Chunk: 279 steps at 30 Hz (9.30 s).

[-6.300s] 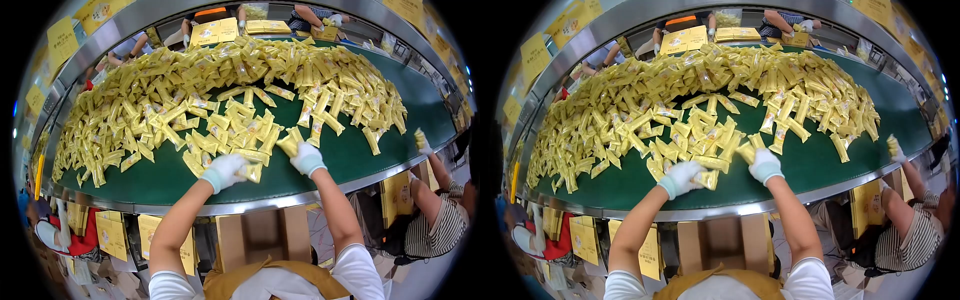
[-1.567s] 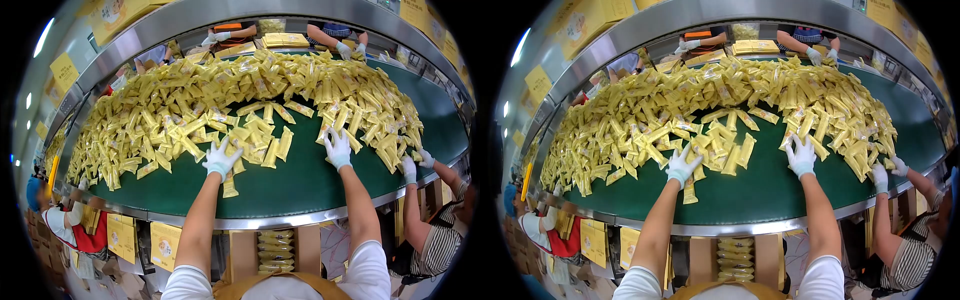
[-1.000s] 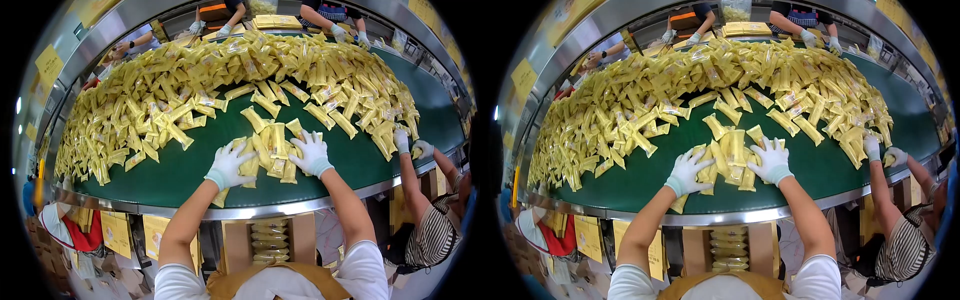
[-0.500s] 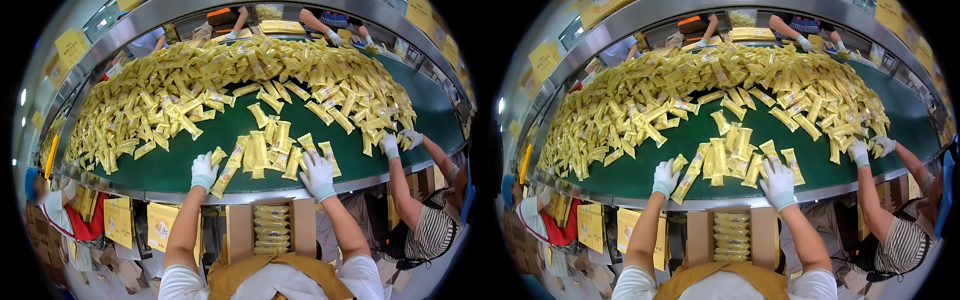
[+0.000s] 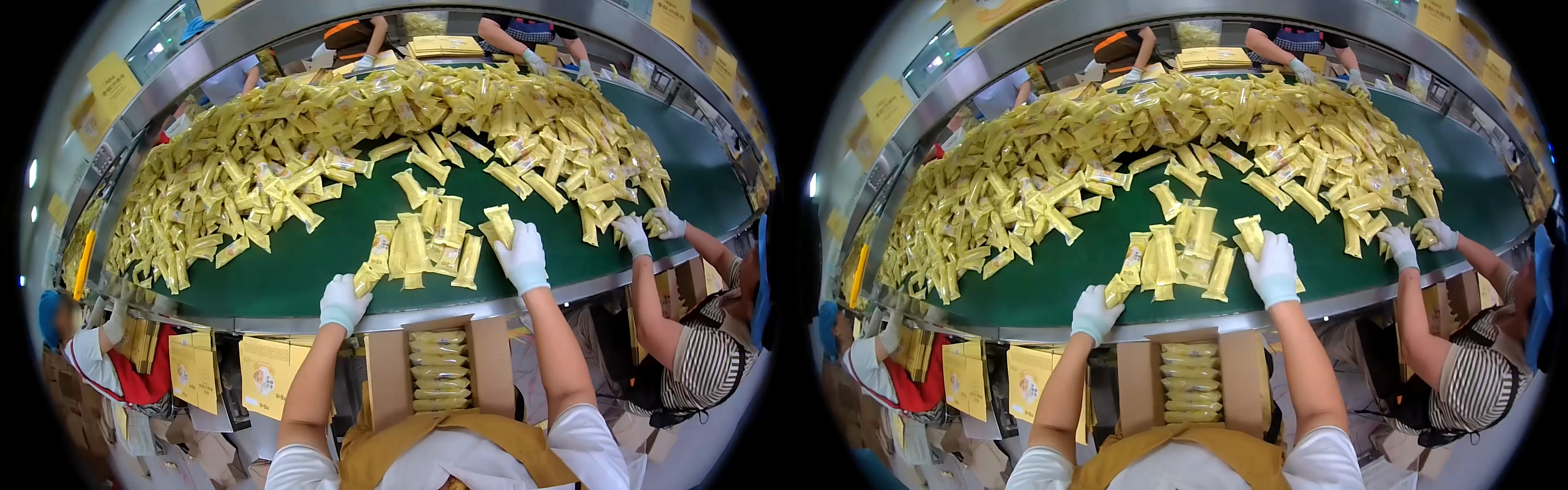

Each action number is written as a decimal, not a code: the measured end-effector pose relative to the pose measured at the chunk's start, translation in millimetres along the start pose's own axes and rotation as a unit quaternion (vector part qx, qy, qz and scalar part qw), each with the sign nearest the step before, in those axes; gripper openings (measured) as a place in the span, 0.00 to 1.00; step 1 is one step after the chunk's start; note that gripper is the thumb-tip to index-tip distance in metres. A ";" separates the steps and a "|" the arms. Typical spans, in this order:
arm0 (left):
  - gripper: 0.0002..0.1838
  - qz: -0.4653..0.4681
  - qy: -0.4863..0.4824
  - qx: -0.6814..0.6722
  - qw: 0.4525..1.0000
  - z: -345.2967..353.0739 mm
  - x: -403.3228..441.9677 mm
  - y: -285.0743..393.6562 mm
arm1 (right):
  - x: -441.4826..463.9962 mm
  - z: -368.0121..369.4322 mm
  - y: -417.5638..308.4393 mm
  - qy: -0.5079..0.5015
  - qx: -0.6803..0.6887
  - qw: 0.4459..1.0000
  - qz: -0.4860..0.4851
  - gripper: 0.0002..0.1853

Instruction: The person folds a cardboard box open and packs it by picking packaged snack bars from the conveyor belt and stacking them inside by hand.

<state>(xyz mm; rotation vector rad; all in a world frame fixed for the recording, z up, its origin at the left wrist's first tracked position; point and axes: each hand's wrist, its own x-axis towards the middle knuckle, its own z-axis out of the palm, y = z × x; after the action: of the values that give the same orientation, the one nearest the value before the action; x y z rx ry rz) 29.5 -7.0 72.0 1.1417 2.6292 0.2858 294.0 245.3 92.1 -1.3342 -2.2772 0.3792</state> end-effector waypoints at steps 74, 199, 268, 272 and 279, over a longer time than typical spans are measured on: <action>0.32 0.063 -0.140 -0.727 0.669 -55.7 63.5 -35.6 | 26.3 -53.6 31.6 -0.365 0.029 0.927 -0.077 0.47; 0.47 0.406 -0.490 0.105 0.764 -14.8 -47.2 112.6 | -97.4 -72.4 -68.5 -0.634 0.146 0.698 -0.300 0.24; 0.17 -0.146 0.360 -0.041 0.920 39.5 -5.2 -87.4 | -12.2 24.1 -40.5 -0.181 -0.113 0.864 -0.456 0.59; 0.17 -0.144 0.369 -0.043 0.917 41.5 -5.0 -88.1 | 1.4 21.8 -66.1 -0.305 -0.208 0.835 -0.408 0.56; 0.16 -0.143 0.366 -0.044 0.918 39.4 -4.5 -87.5 | 41.9 25.6 -99.2 -0.369 -0.038 0.906 -0.206 0.38</action>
<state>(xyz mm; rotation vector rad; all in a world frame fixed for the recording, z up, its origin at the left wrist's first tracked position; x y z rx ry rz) -15.2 -66.1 10.9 0.6769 3.3161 0.9099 189.5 233.4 126.5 -0.7548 -3.1333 0.7462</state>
